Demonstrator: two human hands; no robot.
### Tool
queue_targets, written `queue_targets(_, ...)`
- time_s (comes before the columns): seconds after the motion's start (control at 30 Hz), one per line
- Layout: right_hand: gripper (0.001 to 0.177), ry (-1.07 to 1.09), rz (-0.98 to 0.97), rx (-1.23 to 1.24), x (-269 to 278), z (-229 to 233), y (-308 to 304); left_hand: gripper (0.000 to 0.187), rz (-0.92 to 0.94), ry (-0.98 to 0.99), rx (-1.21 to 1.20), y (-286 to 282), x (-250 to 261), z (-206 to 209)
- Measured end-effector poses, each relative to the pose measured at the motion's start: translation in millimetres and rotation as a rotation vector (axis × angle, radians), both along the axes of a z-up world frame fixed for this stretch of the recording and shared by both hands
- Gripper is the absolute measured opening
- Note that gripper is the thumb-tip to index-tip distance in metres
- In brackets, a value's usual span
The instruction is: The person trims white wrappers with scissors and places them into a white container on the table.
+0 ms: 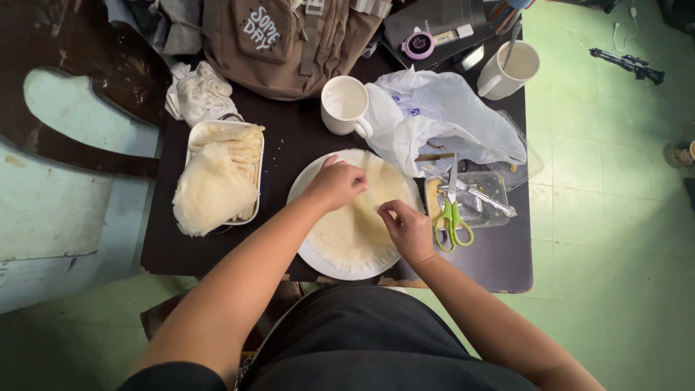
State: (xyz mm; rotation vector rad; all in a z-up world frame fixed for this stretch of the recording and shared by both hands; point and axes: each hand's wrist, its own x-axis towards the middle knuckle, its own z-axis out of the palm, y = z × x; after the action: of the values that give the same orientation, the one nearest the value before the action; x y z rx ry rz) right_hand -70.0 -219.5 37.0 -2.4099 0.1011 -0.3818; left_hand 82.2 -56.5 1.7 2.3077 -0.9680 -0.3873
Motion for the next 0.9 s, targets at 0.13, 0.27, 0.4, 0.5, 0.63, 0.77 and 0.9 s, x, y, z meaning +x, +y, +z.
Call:
queue_targets(0.13,0.01,-0.065,0.063,-0.019,0,17,3,0.018,0.041,0.185,-0.011,-7,16,-14)
queue_targets(0.27,0.013,-0.232,0.149,-0.129,-6,20,3,0.017,0.067,0.197,0.042,-12,18,-20)
queue_targets(0.4,0.016,-0.271,0.211,-0.227,-7,22,0,0.017,0.107,0.175,-0.029,-18,18,-26)
queue_targets(0.5,0.018,-0.301,0.247,-0.307,-6,30,1,0.017,0.147,0.149,-0.021,-25,19,-30)
queue_targets(0.63,0.02,-0.342,0.342,-0.345,-9,34,3,0.02,0.199,0.06,-0.043,-30,15,-32)
queue_targets(0.77,0.015,-0.133,0.288,-0.019,-14,7,7,0.03,0.246,-0.123,-0.218,-24,5,-11)
queue_targets(0.9,0.015,0.06,0.05,0.266,-7,-16,-1,0.045,0.159,-0.056,-0.324,1,-5,15)
